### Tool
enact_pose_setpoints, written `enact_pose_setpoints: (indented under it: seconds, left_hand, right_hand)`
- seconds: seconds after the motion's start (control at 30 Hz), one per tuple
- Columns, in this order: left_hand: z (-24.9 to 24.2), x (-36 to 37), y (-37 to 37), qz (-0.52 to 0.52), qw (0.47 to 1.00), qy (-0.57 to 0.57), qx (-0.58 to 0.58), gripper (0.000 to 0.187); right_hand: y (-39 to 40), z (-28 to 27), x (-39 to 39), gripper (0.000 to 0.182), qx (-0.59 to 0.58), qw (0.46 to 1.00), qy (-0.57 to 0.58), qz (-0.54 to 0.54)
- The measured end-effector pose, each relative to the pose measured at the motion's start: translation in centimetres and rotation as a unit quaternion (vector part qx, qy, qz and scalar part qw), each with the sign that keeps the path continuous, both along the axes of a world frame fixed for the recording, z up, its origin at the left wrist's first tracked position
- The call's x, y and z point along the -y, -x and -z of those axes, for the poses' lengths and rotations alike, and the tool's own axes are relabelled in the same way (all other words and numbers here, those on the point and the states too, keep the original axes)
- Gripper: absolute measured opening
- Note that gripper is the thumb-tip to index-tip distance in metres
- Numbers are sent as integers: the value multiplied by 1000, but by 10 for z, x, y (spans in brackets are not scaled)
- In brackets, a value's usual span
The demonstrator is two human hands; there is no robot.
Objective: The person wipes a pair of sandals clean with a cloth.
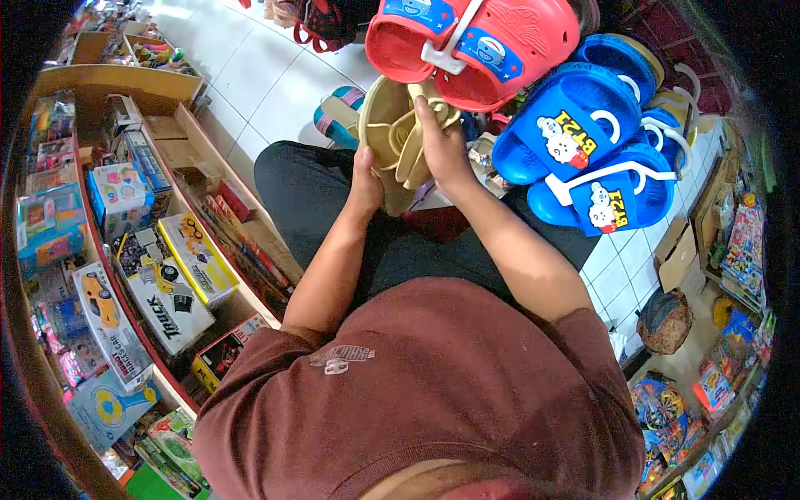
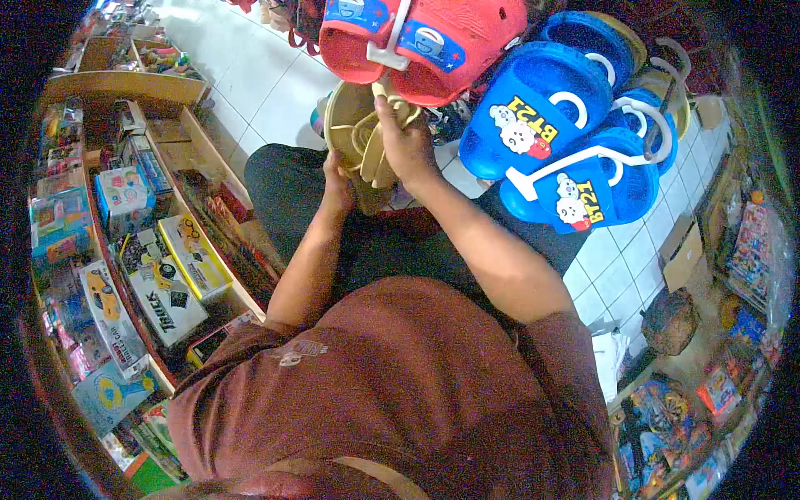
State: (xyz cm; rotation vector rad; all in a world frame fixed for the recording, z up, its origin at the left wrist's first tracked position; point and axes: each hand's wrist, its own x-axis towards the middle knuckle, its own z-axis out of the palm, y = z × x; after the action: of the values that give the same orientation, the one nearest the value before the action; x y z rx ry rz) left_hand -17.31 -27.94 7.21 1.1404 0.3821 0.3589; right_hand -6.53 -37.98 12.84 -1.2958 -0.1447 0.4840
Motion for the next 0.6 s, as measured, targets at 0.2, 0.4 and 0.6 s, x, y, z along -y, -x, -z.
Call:
enact_pose_setpoints:
  seconds: [0.2,0.4,0.6]
  left_hand:
    - [-23,-2,-7,-6,984,139,-108,77]
    - [-41,-8,-19,40,966,164,-195,75]
    - [-25,-9,-19,-51,981,129,-137,60]
  right_hand:
    - [-8,-8,10,53,-133,991,-7,-12]
    - [-9,-4,16,59,-128,990,-31,-53]
    - [-11,-7,17,56,-200,977,-59,-51]
